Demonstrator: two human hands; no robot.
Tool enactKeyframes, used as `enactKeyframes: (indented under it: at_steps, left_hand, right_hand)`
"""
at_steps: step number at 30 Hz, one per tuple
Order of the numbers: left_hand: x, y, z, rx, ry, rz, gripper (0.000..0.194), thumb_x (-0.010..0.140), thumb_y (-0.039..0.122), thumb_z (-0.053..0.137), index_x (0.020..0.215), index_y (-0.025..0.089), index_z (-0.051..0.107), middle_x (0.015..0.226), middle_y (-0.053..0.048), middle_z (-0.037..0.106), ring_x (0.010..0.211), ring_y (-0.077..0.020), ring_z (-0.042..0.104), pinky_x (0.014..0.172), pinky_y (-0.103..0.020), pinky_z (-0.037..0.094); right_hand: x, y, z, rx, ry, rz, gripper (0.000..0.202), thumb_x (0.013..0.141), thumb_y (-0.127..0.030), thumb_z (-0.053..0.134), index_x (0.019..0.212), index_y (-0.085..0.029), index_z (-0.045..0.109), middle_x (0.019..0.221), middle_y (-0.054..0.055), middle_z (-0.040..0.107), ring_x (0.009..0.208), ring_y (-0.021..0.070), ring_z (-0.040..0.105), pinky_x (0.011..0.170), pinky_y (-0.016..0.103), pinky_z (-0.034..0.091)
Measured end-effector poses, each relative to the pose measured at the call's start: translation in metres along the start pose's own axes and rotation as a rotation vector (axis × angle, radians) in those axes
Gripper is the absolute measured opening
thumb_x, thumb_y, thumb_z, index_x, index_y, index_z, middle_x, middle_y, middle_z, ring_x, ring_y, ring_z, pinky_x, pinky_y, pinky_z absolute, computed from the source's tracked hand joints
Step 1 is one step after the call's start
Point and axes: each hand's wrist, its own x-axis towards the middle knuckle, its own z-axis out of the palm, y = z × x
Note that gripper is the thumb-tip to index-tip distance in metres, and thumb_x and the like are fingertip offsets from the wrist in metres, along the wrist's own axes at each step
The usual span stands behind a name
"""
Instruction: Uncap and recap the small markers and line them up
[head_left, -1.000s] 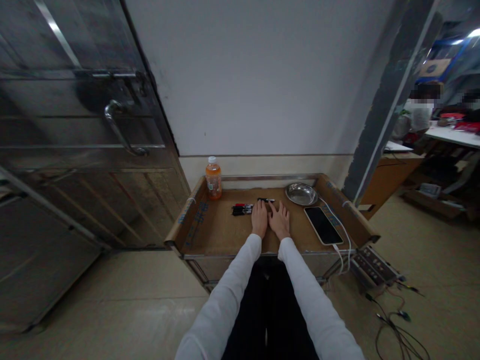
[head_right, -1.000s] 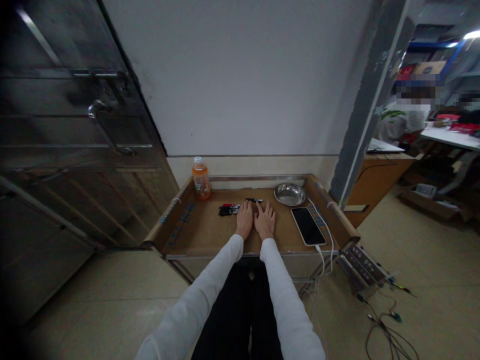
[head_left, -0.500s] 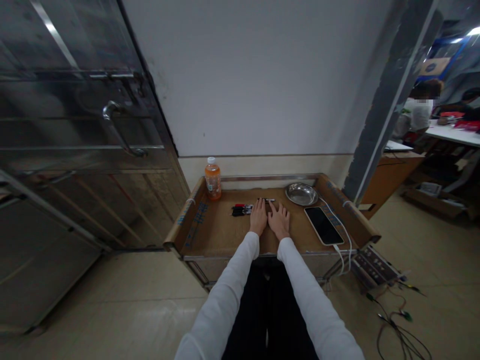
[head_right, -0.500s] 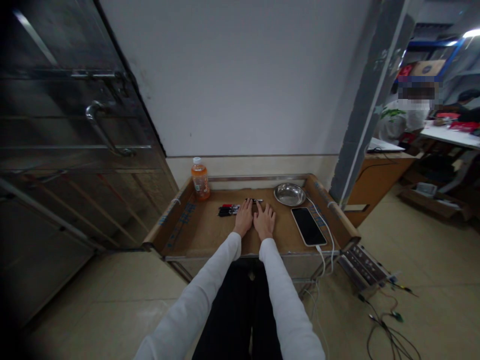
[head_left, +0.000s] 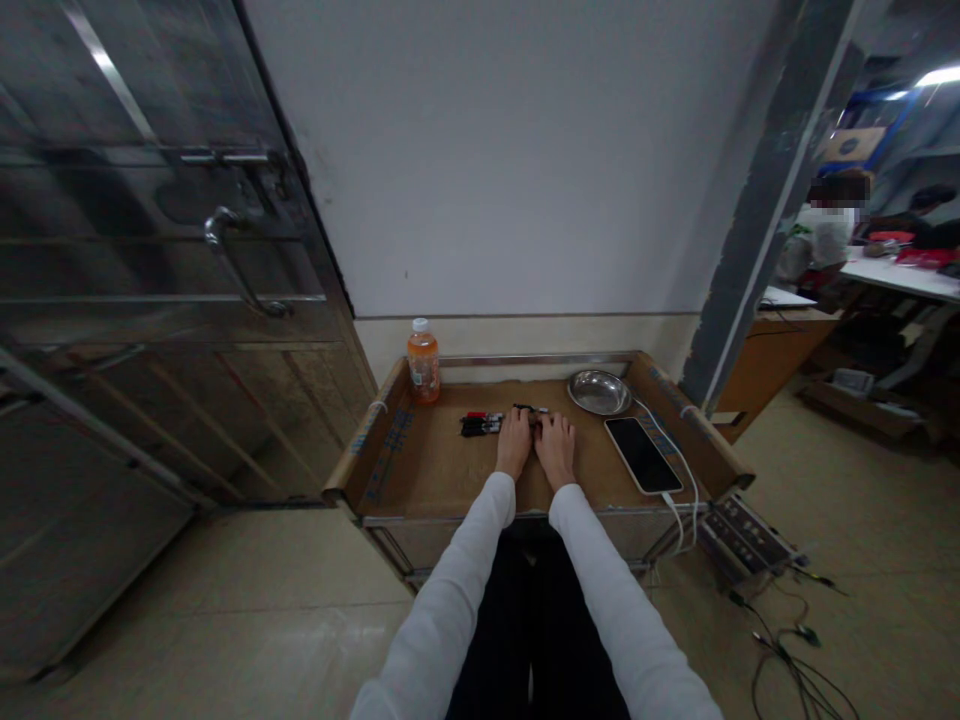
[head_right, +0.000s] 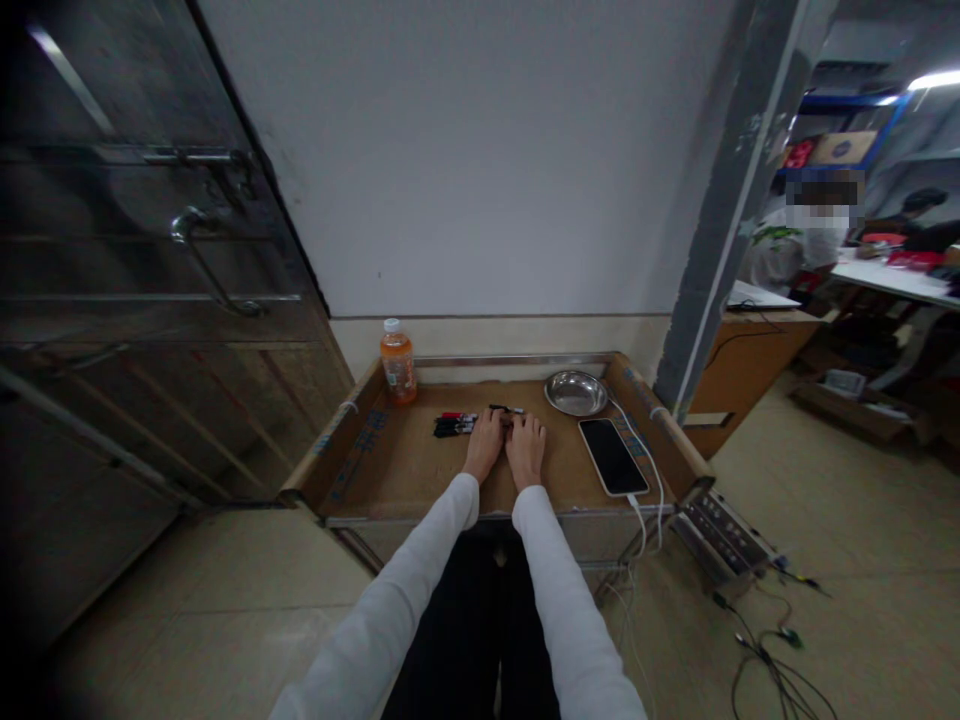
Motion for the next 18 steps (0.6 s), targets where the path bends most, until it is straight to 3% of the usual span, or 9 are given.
enactKeyframes:
  at_steps: [18]
  left_hand:
    - [-0.0023, -0.0022, -0.0013, -0.126, -0.063, 0.055, 0.022, 0.089, 0.006, 0.035, 0.102, 0.016, 0.05, 0.109, -0.01, 0.057, 0.108, -0.0179, 0.053, 0.096, -0.037, 0.042]
  right_hand:
    - [-0.0004, 0.0044, 0.0025, 0.029, 0.017, 0.05, 0.033, 0.092, -0.014, 0.032, 0.107, -0.017, 0.061, 0.102, 0.013, 0.06, 0.096, 0.023, 0.052, 0.083, 0.035, 0.034]
